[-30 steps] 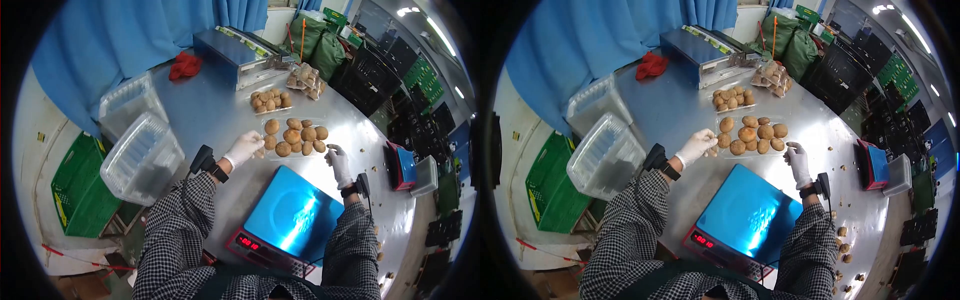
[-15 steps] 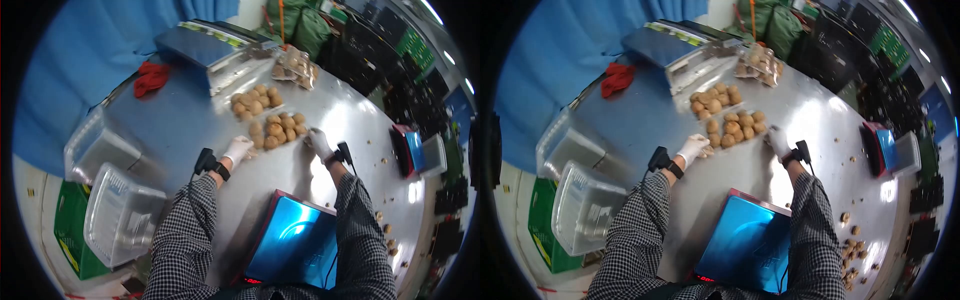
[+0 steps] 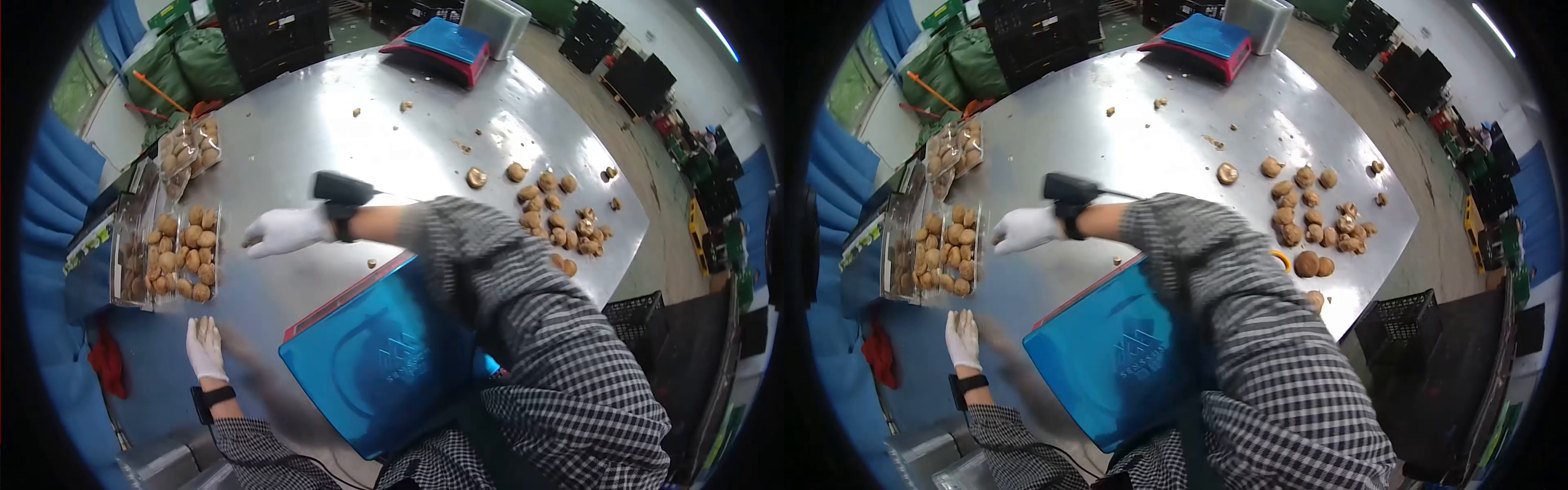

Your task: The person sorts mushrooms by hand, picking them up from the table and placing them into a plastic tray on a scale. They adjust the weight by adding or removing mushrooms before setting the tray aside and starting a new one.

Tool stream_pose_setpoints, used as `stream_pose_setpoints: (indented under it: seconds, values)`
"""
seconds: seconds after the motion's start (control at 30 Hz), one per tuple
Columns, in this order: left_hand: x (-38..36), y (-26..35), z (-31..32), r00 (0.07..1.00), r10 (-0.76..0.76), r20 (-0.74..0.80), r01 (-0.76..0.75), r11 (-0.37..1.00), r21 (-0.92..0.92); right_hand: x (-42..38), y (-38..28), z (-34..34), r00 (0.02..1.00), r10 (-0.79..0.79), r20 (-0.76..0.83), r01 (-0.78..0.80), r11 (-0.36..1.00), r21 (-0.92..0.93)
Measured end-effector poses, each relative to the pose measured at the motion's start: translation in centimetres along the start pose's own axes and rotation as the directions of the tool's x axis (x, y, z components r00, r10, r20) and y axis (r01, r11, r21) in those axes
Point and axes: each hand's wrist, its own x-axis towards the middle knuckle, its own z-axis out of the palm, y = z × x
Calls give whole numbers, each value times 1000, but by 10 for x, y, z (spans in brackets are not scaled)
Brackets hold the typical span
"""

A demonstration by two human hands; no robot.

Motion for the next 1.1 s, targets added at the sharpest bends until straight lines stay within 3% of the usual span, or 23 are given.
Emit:
stream_pose_setpoints:
  seconds: [0.03, 0.1, 0.13, 0.17, 0.23, 0.3, 0.33, 0.4, 0.5, 0.53, 0.6, 0.67, 0.73, 0.77, 0.83, 0.87, 0.9, 0.93, 1.0, 1.03, 1.07, 1.1]
  values:
    - [-13, 1, 3, 1000, 7, 9, -7, 1000, 8, -32, -1, -19, 999, -35, -18, 35, 999, 12]
    - [-39, 6, 4, 990, 68, 122, -67, 998, -6, -119, -26, -62, 983, 113, -146, -101, 991, 88]
    - [-53, 12, 12, 990, 69, 127, -71, 997, 5, -162, -25, -78, 967, 158, -202, -93, 950, 297]
    - [-69, 18, 24, 970, 109, 218, -114, 993, 12, -210, -26, -92, 926, 231, -299, -102, 915, 391]
    - [-104, 27, 53, 939, 132, 317, -151, 988, 37, -305, -17, -110, 701, 477, -530, -235, 857, 460]
    - [-144, 29, 89, 843, 205, 498, -267, 962, 55, -400, -14, -112, 517, 524, -677, -77, 816, 573]
    - [-162, 28, 104, 839, 197, 507, -267, 961, 68, -449, -4, -108, 429, 541, -724, 0, 801, 599]
    - [-201, 21, 135, 710, 161, 686, -365, 917, 163, -532, 5, -95, 236, 615, -752, -41, 780, 624]
    - [-267, 3, 179, 658, 122, 743, -466, 841, 274, -625, 31, -71, -10, 705, -709, -102, 705, 702]
    - [-283, -6, 191, 614, 79, 786, -516, 794, 322, -646, 43, -65, -16, 706, -708, -93, 704, 704]
    - [-315, -31, 217, 584, 79, 808, -556, 764, 326, -683, 75, -55, -167, 718, -675, -224, 640, 735]
    - [-350, -59, 242, 536, 8, 844, -639, 657, 400, -705, 101, -48, -168, 713, -681, -247, 638, 729]
    - [-375, -98, 267, 505, -66, 860, -635, 646, 423, -709, 122, -43, -36, 663, -748, -408, 673, 616]
    - [-384, -123, 277, 512, -108, 852, -632, 624, 459, -712, 134, -41, -30, 675, -737, -404, 666, 627]
    - [-403, -171, 299, 498, -176, 849, -653, 569, 500, -708, 154, -39, 96, 567, -818, -597, 690, 409]
    - [-412, -194, 308, 480, -201, 854, -675, 538, 505, -707, 159, -40, 103, 576, -811, -587, 694, 417]
    - [-414, -217, 316, 454, -211, 866, -745, 442, 499, -702, 156, -43, 147, 455, -878, -698, 677, 233]
    - [-422, -234, 327, 486, -257, 835, -699, 459, 548, -698, 151, -46, 211, 329, -920, -783, 620, 42]
    - [-405, -274, 335, 362, -76, 929, -903, 220, 370, -693, 145, -53, 203, 335, -920, -789, 612, 49]
    - [-403, -285, 344, 357, -78, 931, -905, 217, 366, -692, 144, -58, 207, 421, -883, -713, 683, 159]
    - [-403, -294, 353, 366, 10, 930, -930, 25, 366, -695, 143, -62, 218, 499, -838, -628, 730, 271]
    - [-402, -304, 362, 354, 101, 930, -916, -165, 366, -697, 157, -55, 270, 483, -833, -589, 767, 254]
